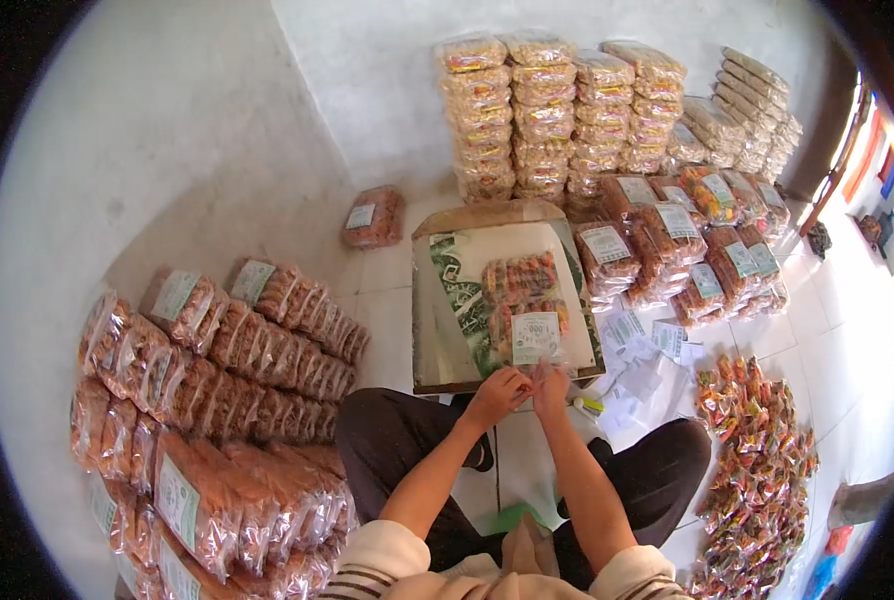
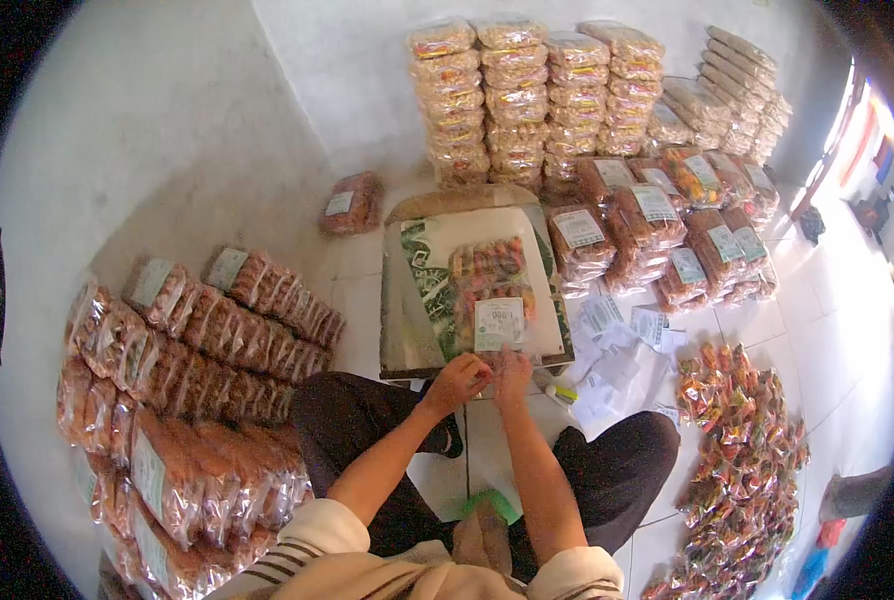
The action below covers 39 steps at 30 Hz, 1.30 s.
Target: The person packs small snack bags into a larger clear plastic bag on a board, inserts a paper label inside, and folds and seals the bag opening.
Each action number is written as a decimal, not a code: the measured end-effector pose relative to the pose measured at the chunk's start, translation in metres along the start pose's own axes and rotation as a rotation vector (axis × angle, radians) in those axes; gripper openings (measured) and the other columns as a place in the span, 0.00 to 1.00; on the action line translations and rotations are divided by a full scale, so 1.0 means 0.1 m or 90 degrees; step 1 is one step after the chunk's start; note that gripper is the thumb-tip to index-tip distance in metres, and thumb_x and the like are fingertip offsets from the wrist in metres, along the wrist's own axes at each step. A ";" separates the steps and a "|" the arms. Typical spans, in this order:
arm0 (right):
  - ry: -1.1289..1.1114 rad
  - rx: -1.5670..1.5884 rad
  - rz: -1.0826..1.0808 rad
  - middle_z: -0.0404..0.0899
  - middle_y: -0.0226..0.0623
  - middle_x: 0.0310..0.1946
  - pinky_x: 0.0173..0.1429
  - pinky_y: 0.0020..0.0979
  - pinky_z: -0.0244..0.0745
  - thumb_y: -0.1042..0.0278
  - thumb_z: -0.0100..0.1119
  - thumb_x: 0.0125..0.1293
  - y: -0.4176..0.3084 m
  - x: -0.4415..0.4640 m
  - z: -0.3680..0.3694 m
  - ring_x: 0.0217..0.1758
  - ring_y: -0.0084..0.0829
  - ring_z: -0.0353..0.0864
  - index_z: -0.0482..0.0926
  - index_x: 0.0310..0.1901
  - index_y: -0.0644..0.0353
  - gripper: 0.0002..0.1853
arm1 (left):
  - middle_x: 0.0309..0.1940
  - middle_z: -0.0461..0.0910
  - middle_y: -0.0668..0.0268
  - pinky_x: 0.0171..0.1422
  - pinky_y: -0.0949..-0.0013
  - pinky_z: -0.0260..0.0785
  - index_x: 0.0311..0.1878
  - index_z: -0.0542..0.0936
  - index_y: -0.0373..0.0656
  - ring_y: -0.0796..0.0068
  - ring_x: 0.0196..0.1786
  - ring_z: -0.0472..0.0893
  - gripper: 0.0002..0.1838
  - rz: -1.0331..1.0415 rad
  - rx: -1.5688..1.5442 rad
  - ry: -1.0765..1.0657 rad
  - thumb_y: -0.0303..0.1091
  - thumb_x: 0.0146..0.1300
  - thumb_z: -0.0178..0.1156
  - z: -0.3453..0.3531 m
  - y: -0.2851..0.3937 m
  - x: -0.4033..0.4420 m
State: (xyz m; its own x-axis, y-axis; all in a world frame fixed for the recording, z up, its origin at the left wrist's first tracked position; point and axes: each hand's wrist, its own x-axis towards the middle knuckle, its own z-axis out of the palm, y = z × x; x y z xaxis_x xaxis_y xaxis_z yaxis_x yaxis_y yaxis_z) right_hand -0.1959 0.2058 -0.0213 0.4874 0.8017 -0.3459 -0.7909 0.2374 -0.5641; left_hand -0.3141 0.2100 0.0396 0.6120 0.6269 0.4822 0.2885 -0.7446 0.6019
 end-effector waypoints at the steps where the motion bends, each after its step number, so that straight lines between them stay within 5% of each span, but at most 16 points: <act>1: -0.001 0.000 0.003 0.67 0.28 0.24 0.35 0.25 0.68 0.76 0.51 0.61 -0.01 0.03 0.02 0.29 0.24 0.69 0.69 0.32 0.61 0.02 | 0.29 0.70 0.63 0.42 0.65 0.67 0.33 0.72 0.42 0.63 0.36 0.72 0.07 0.000 0.002 0.016 0.29 0.53 0.60 0.00 0.01 0.01; 4: -0.030 -0.258 -0.036 0.69 0.31 0.30 0.35 0.24 0.68 0.74 0.52 0.61 -0.16 -0.04 0.08 0.32 0.25 0.71 0.70 0.38 0.66 0.06 | 0.30 0.70 0.61 0.41 0.65 0.66 0.34 0.72 0.40 0.62 0.36 0.72 0.06 -0.044 -0.001 0.109 0.31 0.57 0.57 0.01 -0.04 0.08; 6: 0.054 -0.561 -0.237 0.67 0.44 0.49 0.51 0.32 0.68 0.73 0.50 0.62 -0.23 -0.35 0.13 0.47 0.36 0.72 0.66 0.51 0.67 0.15 | 0.31 0.69 0.60 0.41 0.65 0.66 0.34 0.72 0.39 0.62 0.36 0.72 0.06 -0.083 -0.008 0.188 0.32 0.59 0.56 0.03 -0.12 0.21; 7: 0.055 -0.567 -0.240 0.67 0.44 0.49 0.51 0.32 0.68 0.73 0.50 0.62 -0.19 -0.43 0.03 0.47 0.36 0.72 0.66 0.51 0.67 0.15 | 0.34 0.69 0.59 0.43 0.64 0.65 0.34 0.73 0.38 0.61 0.38 0.71 0.06 -0.156 -0.006 0.247 0.32 0.60 0.54 0.04 -0.19 0.30; 9: -0.014 -0.955 -0.541 0.65 0.46 0.50 0.57 0.38 0.61 0.79 0.50 0.58 -0.14 -0.59 -0.16 0.53 0.43 0.66 0.65 0.54 0.70 0.21 | 0.39 0.68 0.58 0.47 0.60 0.63 0.36 0.73 0.39 0.60 0.43 0.69 0.07 -0.247 0.050 0.313 0.33 0.61 0.52 0.10 -0.44 0.46; 10: -0.010 -0.961 -0.537 0.65 0.46 0.50 0.57 0.38 0.61 0.79 0.50 0.58 -0.16 -0.60 -0.18 0.53 0.43 0.66 0.65 0.54 0.70 0.21 | 0.41 0.67 0.58 0.49 0.59 0.62 0.37 0.74 0.40 0.60 0.47 0.67 0.07 -0.262 0.106 0.318 0.34 0.62 0.52 0.14 -0.63 0.55; 12: -0.232 -1.065 -0.584 0.61 0.51 0.57 0.66 0.44 0.48 0.80 0.49 0.56 -0.20 -0.62 -0.17 0.62 0.49 0.56 0.59 0.60 0.68 0.27 | 0.43 0.66 0.59 0.53 0.56 0.59 0.39 0.75 0.44 0.58 0.50 0.65 0.07 -0.244 0.138 0.262 0.34 0.62 0.51 0.06 -0.79 0.74; 16: -0.316 -1.139 -0.629 0.54 0.51 0.63 0.68 0.47 0.45 0.79 0.47 0.58 -0.23 -0.48 -0.12 0.66 0.50 0.52 0.54 0.63 0.67 0.30 | 0.54 0.62 0.58 0.61 0.48 0.51 0.49 0.73 0.53 0.51 0.59 0.57 0.11 -0.209 0.175 0.078 0.37 0.64 0.49 -0.04 -1.00 1.01; 25: -0.299 -1.241 -0.585 0.55 0.50 0.63 0.68 0.46 0.46 0.68 0.47 0.62 -0.28 -0.09 0.08 0.68 0.48 0.50 0.52 0.64 0.67 0.29 | 0.66 0.51 0.59 0.67 0.43 0.41 0.61 0.64 0.54 0.46 0.67 0.46 0.19 -0.309 0.175 0.147 0.41 0.67 0.43 0.35 -1.13 0.95; 28: -0.361 -1.231 -0.633 0.52 0.48 0.65 0.68 0.45 0.47 0.63 0.51 0.61 -0.29 0.10 0.13 0.69 0.48 0.47 0.50 0.65 0.65 0.34 | 0.67 0.50 0.62 0.68 0.44 0.40 0.62 0.62 0.51 0.50 0.69 0.45 0.21 -0.301 0.148 0.150 0.43 0.68 0.41 0.33 -1.13 0.92; 33: -0.476 -1.328 -0.513 0.43 0.41 0.68 0.70 0.44 0.40 0.56 0.59 0.51 -0.31 0.43 0.21 0.71 0.44 0.40 0.46 0.66 0.63 0.45 | 0.67 0.50 0.62 0.69 0.46 0.39 0.64 0.59 0.47 0.53 0.69 0.45 0.24 -0.250 0.124 0.180 0.46 0.67 0.42 0.31 -1.18 0.84; 39: -0.432 -1.342 -0.599 0.47 0.42 0.67 0.71 0.42 0.40 0.58 0.61 0.46 -0.28 0.50 0.36 0.71 0.41 0.42 0.48 0.66 0.63 0.46 | 0.67 0.50 0.62 0.69 0.47 0.39 0.65 0.57 0.47 0.54 0.69 0.44 0.27 -0.255 0.092 0.167 0.48 0.66 0.43 0.27 -1.13 0.84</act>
State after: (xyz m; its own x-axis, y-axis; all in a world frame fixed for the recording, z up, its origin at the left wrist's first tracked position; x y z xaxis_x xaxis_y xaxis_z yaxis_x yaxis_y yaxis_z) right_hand -0.1625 0.2586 0.0045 -0.1330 0.9482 0.2883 0.9610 0.1946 -0.1965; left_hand -0.2758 0.3408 -0.0050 0.2324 0.8928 0.3858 0.5733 -0.4462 0.6872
